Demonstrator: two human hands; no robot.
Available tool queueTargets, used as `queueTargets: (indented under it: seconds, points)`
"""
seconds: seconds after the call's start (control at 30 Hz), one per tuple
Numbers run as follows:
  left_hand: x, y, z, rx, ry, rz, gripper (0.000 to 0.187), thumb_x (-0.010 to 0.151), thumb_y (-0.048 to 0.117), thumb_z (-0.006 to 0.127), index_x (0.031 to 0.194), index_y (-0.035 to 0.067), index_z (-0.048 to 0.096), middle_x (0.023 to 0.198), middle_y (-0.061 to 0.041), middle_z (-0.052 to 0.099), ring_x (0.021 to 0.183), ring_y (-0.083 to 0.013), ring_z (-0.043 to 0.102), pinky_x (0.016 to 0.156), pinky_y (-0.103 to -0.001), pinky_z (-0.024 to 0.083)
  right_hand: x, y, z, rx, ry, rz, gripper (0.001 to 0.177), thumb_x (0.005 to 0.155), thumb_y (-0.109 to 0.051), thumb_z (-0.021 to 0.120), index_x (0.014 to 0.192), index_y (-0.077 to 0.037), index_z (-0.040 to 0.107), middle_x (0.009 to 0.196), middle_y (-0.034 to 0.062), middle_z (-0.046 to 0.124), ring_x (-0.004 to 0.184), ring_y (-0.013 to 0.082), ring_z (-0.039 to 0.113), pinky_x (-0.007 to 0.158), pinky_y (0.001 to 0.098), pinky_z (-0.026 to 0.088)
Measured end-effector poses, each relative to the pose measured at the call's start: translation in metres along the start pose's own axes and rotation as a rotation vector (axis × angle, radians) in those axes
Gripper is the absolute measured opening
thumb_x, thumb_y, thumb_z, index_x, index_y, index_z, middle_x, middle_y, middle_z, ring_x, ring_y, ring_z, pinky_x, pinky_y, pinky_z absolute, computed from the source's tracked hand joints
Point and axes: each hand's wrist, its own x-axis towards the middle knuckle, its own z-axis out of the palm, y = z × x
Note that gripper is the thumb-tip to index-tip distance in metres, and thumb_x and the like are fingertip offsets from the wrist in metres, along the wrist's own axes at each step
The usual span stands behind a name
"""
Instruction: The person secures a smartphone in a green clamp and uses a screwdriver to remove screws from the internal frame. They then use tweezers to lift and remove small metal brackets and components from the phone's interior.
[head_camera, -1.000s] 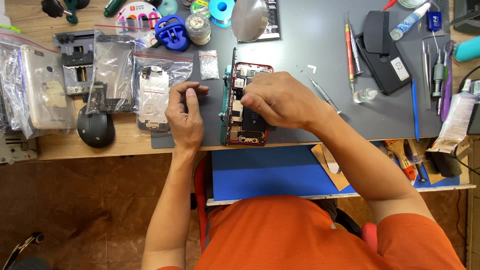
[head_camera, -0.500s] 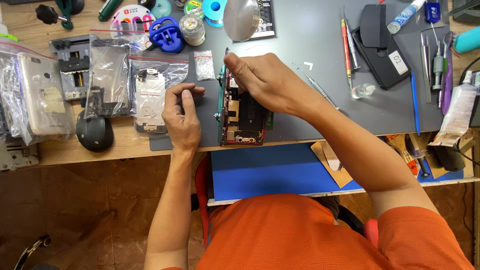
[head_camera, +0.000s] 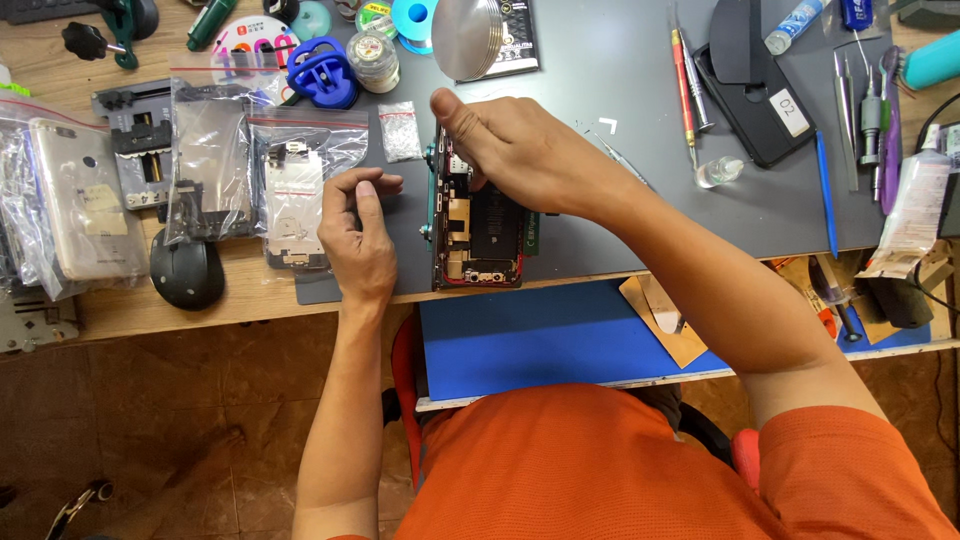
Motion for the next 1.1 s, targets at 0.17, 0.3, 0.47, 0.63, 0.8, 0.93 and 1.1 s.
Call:
queueTargets:
  seconds: [0.17,0.3,0.47,0.63,0.8,0.93,1.1]
  points:
    - [0.000,0.001,0.000,-0.006,-0.003,0.000,0.022,0.113,0.016,0.041,0.118,0.003,0.059,0.106,-0.014,0.072,0.100,-0.0242,0.073,0.093,-0.032,0.058,-0.012,0.015,-0.006,0.006,0.093,-0.128,0.071,0.101,-0.065,0.019,0.077,-0.012,0.058,0.075,0.0021,0.062,0.071,0.0167,0.055,0.070,0.0317,0.040]
    - [0.000,0.000,0.000,-0.011,0.002,-0.001,0.022,0.113,0.015,0.041,0.117,0.003,0.059,0.105,-0.015,0.072,0.100,-0.0242,0.074,0.093,-0.032,0.058,-0.033,0.041,-0.007,-0.005,0.200,-0.239,0.059,0.109,-0.054,0.029,0.103,-0.013,0.070,0.081,0.0018,0.066,0.077,0.0136,0.063,0.074,0.0334,0.045]
    - [0.000,0.000,0.000,-0.011,0.002,0.008,0.022,0.113,0.016,0.041,0.117,0.003,0.059,0.104,-0.014,0.071,0.098,-0.0239,0.073,0.092,-0.032,0.058,-0.068,0.080,0.001,0.108,0.465,-0.287,0.015,0.114,-0.013,0.058,0.117,-0.003,0.069,0.099,0.0077,0.071,0.093,0.0161,0.068,0.087,0.0287,0.053]
    - [-0.001,-0.002,0.001,-0.033,-0.005,0.032,0.022,0.113,0.016,0.041,0.117,0.003,0.058,0.104,-0.014,0.070,0.097,-0.0242,0.073,0.091,-0.032,0.059,-0.092,0.111,0.024,0.172,0.520,-0.132,0.019,0.113,-0.019,0.060,0.115,-0.004,0.071,0.095,0.0048,0.069,0.095,0.0139,0.065,0.088,0.0269,0.052]
    - [0.001,-0.013,0.001,-0.030,0.012,0.136,0.020,0.115,0.012,0.044,0.116,0.004,0.062,0.097,-0.012,0.074,0.092,-0.0191,0.073,0.089,-0.033,0.058,-0.092,0.151,0.055,0.192,0.608,-0.126,0.010,0.111,-0.013,0.069,0.116,-0.008,0.076,0.089,0.0077,0.073,0.086,0.0166,0.071,0.084,0.0341,0.058]
    - [0.001,-0.013,0.001,-0.018,0.003,0.160,0.021,0.115,0.014,0.044,0.116,0.005,0.062,0.097,-0.011,0.074,0.091,-0.0187,0.073,0.088,-0.033,0.058,-0.088,0.164,0.064,0.054,0.730,-0.203,0.007,0.109,-0.011,0.073,0.111,-0.009,0.079,0.090,0.0080,0.073,0.082,0.0217,0.073,0.076,0.0334,0.057]
    - [-0.001,-0.004,0.001,-0.093,-0.026,0.132,0.023,0.114,0.017,0.041,0.117,0.002,0.058,0.102,-0.015,0.068,0.095,-0.0248,0.070,0.089,-0.034,0.060,-0.093,0.142,0.065,0.010,0.760,-0.270,0.010,0.107,-0.007,0.068,0.115,-0.002,0.071,0.110,0.0126,0.066,0.090,0.0209,0.065,0.084,0.0310,0.055]
